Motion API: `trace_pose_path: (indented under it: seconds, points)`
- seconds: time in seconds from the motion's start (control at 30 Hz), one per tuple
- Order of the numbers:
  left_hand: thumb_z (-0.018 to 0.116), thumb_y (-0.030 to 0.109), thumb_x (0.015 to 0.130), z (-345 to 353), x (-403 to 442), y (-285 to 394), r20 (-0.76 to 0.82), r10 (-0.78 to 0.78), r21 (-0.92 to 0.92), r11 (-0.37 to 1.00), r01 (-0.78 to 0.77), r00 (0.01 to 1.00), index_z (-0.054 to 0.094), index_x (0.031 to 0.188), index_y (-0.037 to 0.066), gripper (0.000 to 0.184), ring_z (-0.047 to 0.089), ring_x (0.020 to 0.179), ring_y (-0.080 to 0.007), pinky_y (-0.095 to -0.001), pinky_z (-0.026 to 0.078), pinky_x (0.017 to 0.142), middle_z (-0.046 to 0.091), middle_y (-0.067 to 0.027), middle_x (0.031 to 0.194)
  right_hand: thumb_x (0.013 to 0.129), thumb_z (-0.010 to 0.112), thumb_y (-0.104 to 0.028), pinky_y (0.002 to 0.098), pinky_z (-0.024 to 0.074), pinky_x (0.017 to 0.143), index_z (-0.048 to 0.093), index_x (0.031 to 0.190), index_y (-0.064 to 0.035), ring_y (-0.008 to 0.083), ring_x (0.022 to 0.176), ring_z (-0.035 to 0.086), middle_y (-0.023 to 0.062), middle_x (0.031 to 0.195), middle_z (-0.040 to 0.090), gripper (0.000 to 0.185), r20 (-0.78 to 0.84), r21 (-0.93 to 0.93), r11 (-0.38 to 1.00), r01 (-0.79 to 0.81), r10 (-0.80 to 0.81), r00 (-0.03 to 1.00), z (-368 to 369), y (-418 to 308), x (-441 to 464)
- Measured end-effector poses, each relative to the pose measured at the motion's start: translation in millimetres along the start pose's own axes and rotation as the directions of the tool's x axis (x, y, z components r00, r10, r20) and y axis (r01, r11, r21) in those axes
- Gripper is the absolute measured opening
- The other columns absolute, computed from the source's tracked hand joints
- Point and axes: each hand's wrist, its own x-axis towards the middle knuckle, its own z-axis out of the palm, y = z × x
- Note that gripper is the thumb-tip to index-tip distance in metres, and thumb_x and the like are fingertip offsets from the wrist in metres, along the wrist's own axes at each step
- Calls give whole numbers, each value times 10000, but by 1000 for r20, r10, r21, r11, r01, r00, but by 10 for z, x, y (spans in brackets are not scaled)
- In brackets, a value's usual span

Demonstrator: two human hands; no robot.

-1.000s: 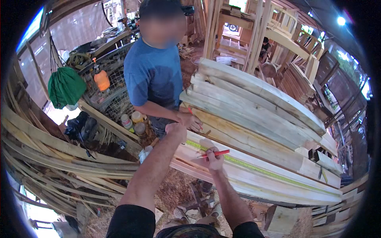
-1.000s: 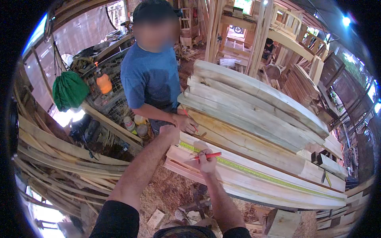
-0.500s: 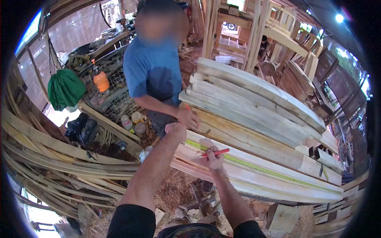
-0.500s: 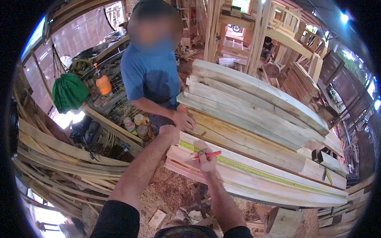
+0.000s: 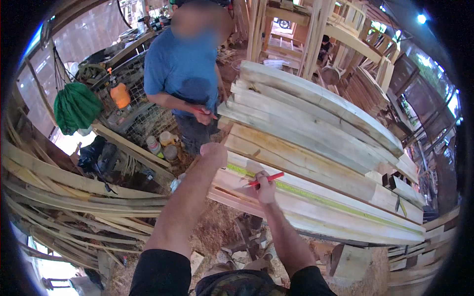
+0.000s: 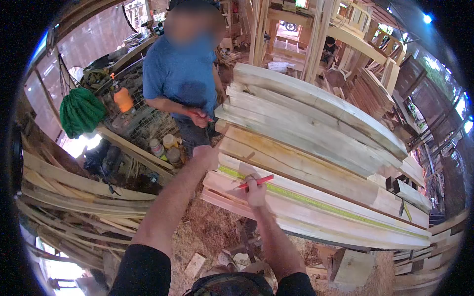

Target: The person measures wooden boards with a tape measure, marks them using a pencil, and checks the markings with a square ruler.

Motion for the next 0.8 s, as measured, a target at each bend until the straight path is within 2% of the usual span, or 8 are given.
trace_pose_path:
  seconds: [0.1,0.13,0.2,0.3,0.33,0.4,0.47,0.8]
  points:
    - [687,235,852,-12,-8,4,5,-12,0,1000,12,1000,780,1130,155,304,726,1069,-264,-488,591,749,759,-83,1155,948,535,-258,272,394,536,557,833,-48,133,576,472,32,722,539,241,106,287,957,-48,18,994,-182,-93,-64]
    - [686,233,852,-26,-5,-4,2,-17,11,1000,17,1000,780,1131,154,305,727,1067,-264,-491,590,747,760,-84,1154,951,512,-288,292,405,523,543,822,-43,168,555,487,57,753,534,278,55,282,947,156,-178,982,-61,-214,-138]
    - [684,229,853,-11,2,21,3,-23,29,999,22,1000,780,1133,152,306,729,1062,-264,-498,587,742,760,-86,1153,949,542,-274,310,396,493,550,817,-46,184,513,478,76,770,542,263,95,360,904,230,-281,955,107,-686,-514]
    - [679,223,857,113,124,-18,-20,-26,-21,999,25,999,782,1124,147,296,728,1067,-263,-502,583,750,758,-98,1159,982,568,-352,356,418,495,581,767,-43,251,537,538,126,808,564,377,502,554,832,8,-342,794,92,-1670,-1199]
    - [679,248,846,77,88,-7,-2,-26,-18,999,26,1000,778,1127,145,315,726,1073,-273,-478,586,792,755,-106,1157,963,609,-289,350,359,450,587,765,-35,224,477,482,112,779,547,323,458,582,808,87,-415,786,239,-2055,-1527]
    - [680,297,824,-74,-45,23,31,-27,-10,1000,28,999,771,1134,139,360,721,1083,-292,-431,590,875,750,-122,1153,961,628,-214,344,337,433,606,766,-27,198,457,467,99,747,543,271,566,671,731,122,-612,552,379,-2532,-1761]
    - [692,318,823,-115,-101,32,-10,-52,-42,998,52,999,773,1123,144,356,721,1078,-293,-431,591,873,752,-118,1142,976,607,-203,344,379,469,620,771,-25,202,505,513,102,749,560,273,671,737,676,9,-732,113,350,-2765,-1688]
    - [733,316,792,-36,-81,21,-53,-43,-32,999,41,998,771,1103,121,369,729,1046,-287,-441,591,869,758,-112,1116,958,613,-213,351,434,554,632,782,-23,217,602,566,110,793,602,259,637,720,663,207,-749,182,486,-3021,-1867]
